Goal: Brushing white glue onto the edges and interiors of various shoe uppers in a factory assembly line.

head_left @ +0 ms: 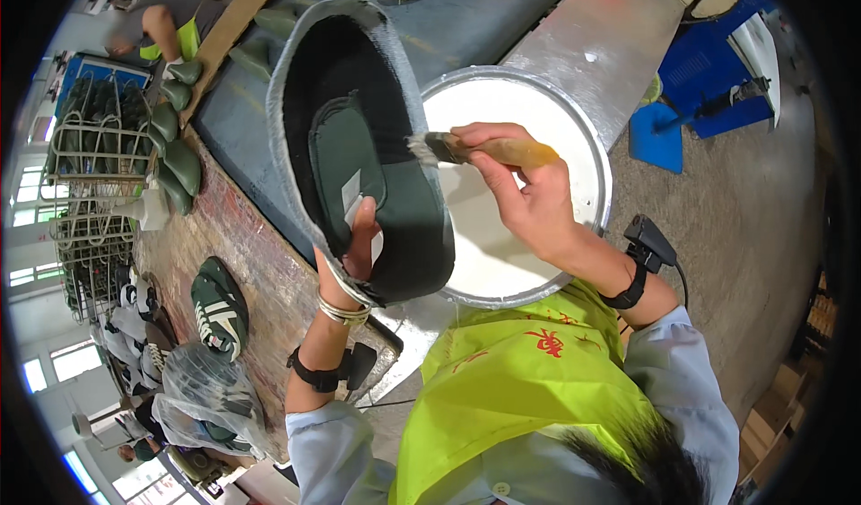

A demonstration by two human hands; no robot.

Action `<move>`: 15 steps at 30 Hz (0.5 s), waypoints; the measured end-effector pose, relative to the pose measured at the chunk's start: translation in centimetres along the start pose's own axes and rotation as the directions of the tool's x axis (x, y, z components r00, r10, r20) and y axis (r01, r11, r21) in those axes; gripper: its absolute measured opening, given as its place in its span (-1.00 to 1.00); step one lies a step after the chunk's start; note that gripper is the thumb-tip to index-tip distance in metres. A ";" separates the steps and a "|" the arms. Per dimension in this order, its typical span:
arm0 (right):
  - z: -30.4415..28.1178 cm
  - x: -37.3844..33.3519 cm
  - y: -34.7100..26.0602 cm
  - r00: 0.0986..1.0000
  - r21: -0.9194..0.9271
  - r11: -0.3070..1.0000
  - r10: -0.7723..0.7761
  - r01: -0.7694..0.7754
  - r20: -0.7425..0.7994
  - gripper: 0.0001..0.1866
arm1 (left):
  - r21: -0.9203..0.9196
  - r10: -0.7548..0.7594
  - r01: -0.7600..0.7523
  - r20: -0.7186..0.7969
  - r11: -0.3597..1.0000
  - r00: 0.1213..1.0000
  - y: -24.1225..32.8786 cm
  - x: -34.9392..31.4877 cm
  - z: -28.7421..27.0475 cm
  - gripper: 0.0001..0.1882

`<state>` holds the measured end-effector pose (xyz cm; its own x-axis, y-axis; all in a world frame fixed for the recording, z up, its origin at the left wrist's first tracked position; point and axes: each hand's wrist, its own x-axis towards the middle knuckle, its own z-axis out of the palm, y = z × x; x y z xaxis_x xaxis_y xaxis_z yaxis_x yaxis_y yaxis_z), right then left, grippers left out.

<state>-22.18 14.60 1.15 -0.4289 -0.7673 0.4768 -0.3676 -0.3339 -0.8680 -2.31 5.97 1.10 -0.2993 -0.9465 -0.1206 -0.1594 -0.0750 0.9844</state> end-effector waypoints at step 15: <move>-2.5 -1.2 -4.0 0.688 0.490 0.485 0.479 -0.725 0.545 -0.75 | 0.270 0.840 -0.812 0.018 0.518 0.542 -6.2 7.3 -1.7 -0.57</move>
<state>-22.24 18.20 4.39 -0.0216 -0.9864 -0.1631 0.5368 0.1262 -0.8342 -1.90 -1.00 -5.61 -0.3131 -0.5702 0.7595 -0.0937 0.8143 0.5728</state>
